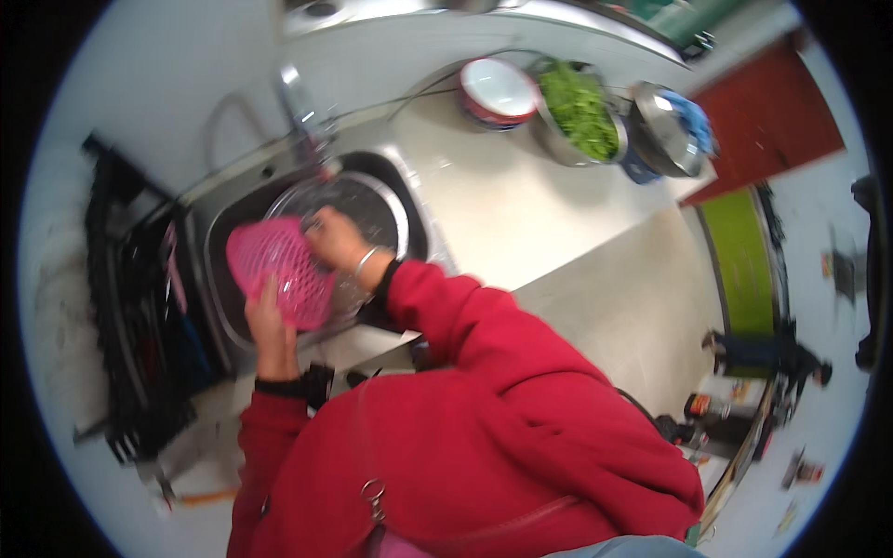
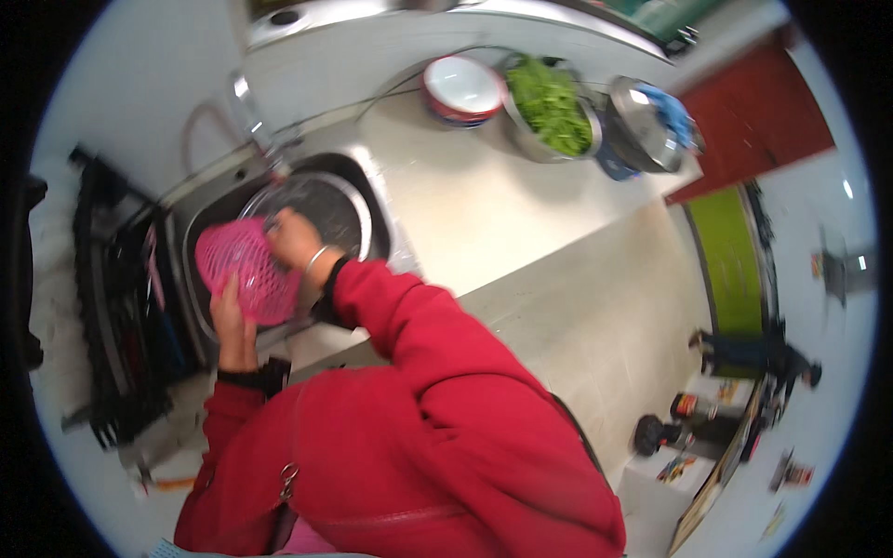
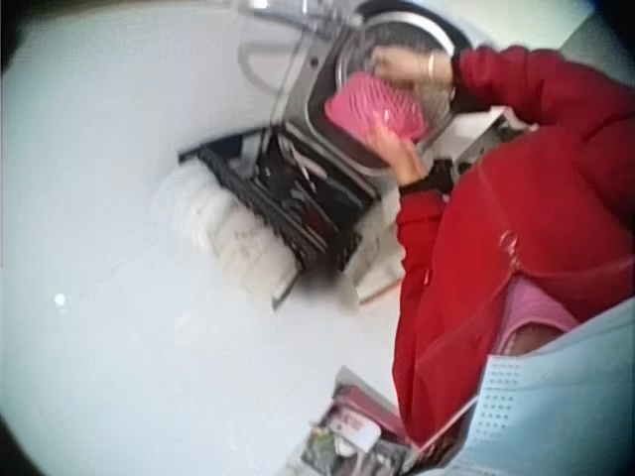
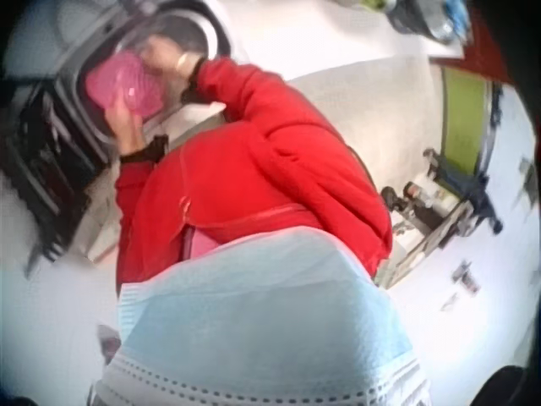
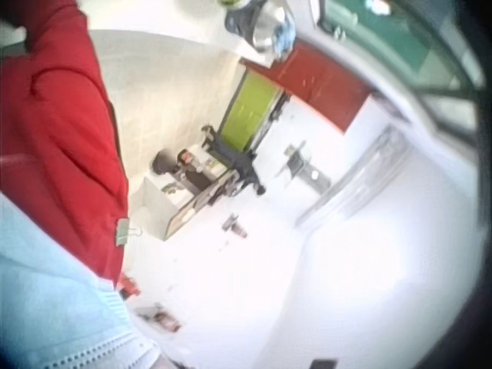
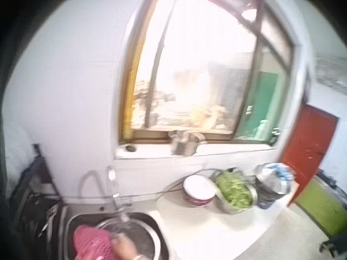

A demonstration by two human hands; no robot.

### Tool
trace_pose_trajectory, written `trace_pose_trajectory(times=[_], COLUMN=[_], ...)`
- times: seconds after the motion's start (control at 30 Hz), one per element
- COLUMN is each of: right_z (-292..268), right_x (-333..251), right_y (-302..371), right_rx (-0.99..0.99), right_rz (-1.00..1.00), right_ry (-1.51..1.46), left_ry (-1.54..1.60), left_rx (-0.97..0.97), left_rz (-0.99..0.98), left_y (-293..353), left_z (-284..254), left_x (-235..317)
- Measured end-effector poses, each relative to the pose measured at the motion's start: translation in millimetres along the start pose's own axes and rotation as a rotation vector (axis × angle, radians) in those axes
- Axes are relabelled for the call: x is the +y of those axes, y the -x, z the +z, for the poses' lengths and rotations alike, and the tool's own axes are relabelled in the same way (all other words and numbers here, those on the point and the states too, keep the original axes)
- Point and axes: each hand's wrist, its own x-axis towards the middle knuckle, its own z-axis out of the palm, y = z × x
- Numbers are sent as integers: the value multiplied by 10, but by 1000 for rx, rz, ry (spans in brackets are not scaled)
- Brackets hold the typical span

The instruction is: The person scrubs a pink plastic colander with a metal scouring pad under running water, then rinses it. Next, they scrub a round wooden steamer insert with the same pad and rinse it. The cleaned items are placed on the counter.

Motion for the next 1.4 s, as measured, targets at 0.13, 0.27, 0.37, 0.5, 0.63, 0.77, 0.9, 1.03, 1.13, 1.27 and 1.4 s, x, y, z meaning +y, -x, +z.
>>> trace_pose_trajectory(times=[0.13,0.27,0.37,0.5,0.63,0.77,0.9,1.03,1.13,1.27,1.4], right_z=[-81,-79,52,320,286,-266,-647,-400,-40,-20,-48], right_x=[548,991,1278,1540,1419,805,116,-546,-696,-514,-485], right_y=[-377,-770,-927,-964,-846,-550,-85,282,364,36,-30], right_rx=[-141,-238,-349,-484,-905,-686,-254,18,-27,162,200], right_rz=[24,66,-103,-17,-154,-274,-474,-545,-684,-395,-178], right_ry=[291,571,796,869,1106,856,277,68,209,229,145], left_ry=[80,162,180,208,225,225,241,320,346,308,281], left_rx=[-61,-19,9,8,19,18,-4,-42,-65,-48,-47], left_rz=[-16,-16,-29,-57,1,1,8,-6,32,-19,-23], left_y=[-100,-141,-156,-137,-133,-164,-228,-291,-298,-256,-300], left_z=[-182,-206,-213,-188,-137,-129,-80,100,253,299,244], left_x=[283,384,375,378,345,289,237,175,109,108,122])
